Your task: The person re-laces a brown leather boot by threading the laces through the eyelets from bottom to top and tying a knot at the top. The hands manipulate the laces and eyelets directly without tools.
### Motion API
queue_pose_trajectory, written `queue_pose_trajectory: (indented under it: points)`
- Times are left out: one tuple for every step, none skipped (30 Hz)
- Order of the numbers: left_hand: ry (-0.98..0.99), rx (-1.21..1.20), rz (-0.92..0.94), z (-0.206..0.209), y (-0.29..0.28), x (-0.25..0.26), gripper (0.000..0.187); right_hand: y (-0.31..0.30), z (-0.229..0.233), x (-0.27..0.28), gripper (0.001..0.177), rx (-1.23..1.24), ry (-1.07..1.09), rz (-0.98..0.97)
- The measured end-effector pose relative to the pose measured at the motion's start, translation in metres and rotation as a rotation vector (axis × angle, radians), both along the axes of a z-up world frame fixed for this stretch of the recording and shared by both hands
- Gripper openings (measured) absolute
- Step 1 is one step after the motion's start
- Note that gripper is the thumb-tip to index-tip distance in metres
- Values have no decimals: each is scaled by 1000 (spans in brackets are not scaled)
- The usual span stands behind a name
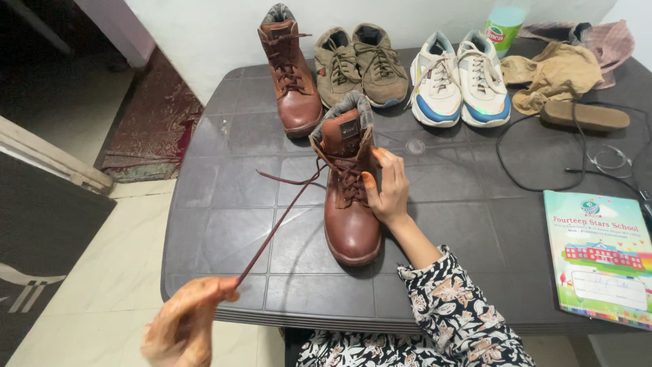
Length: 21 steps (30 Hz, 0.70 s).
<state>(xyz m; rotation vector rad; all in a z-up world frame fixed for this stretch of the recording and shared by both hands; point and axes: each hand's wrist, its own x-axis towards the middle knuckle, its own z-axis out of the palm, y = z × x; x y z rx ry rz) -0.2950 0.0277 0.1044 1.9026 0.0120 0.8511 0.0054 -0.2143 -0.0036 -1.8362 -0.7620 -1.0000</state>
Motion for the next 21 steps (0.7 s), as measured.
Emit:
queue_pose_trajectory:
  points:
    - [-11, -166, 4, 1, -19, 19, 19, 0, 0, 0, 41, 4, 5, 1]
    - [-24, -333, 8, 2, -34, 37, 32, 1, 0, 0, 41, 6, 9, 2]
    - [48, -392, -33, 6, -45, 54, 32, 1, 1, 0, 40, 9, 13, 3]
    - [120, -452, -76, 8, -54, 71, 33, 0, 1, 0, 40, 18, 23, 10]
    - [124, -304, -46, 10, -63, 89, 24, 1, 1, -1, 40, 26, 32, 17]
    - [128, -156, -16, 11, -72, 107, 17, 1, 1, -1, 40, 34, 41, 23]
    - [110, -107, -16, 11, -79, 125, 18, 1, 1, 0, 39, 37, 44, 29]
    - [92, -58, -16, 11, -85, 141, 19, 1, 1, 0, 39, 41, 47, 36]
    - [28, 47, 42, 9, -92, 157, 18, 1, 1, 0, 38, 45, 49, 43]
    - [-37, 154, 100, 7, -97, 172, 17, 1, 1, 0, 38, 44, 52, 46]
    - [-38, 196, 123, 5, -102, 188, 16, 0, 1, 1, 38, 43, 55, 49]
    - [-39, 240, 145, 3, -105, 203, 15, 1, 1, 1, 38, 44, 57, 53]
    - [-39, 284, 168, 0, -109, 215, 14, 1, 1, 1, 37, 45, 56, 53]
    - [-27, 323, 178, -4, -113, 225, 16, 1, 1, 2, 37, 46, 53, 53]
    - [-14, 362, 188, -7, -116, 234, 18, 1, 2, 2, 37, 48, 50, 52]
    - [-2, 401, 197, -11, -120, 240, 20, 1, 2, 2, 37, 49, 50, 53]
    - [14, 407, 205, -15, -122, 246, 20, 2, 2, 2, 37, 51, 50, 54]
    - [31, 414, 213, -19, -125, 250, 19, 2, 2, 1, 37, 53, 51, 55]
    - [47, 420, 220, -21, -127, 254, 19, 2, 2, 1, 36, 60, 51, 55]
    - [43, 415, 226, -24, -128, 256, 19, 2, 1, 1, 36, 66, 51, 56]
    - [38, 409, 232, -25, -128, 259, 18, 3, 1, 2, 36, 73, 52, 57]
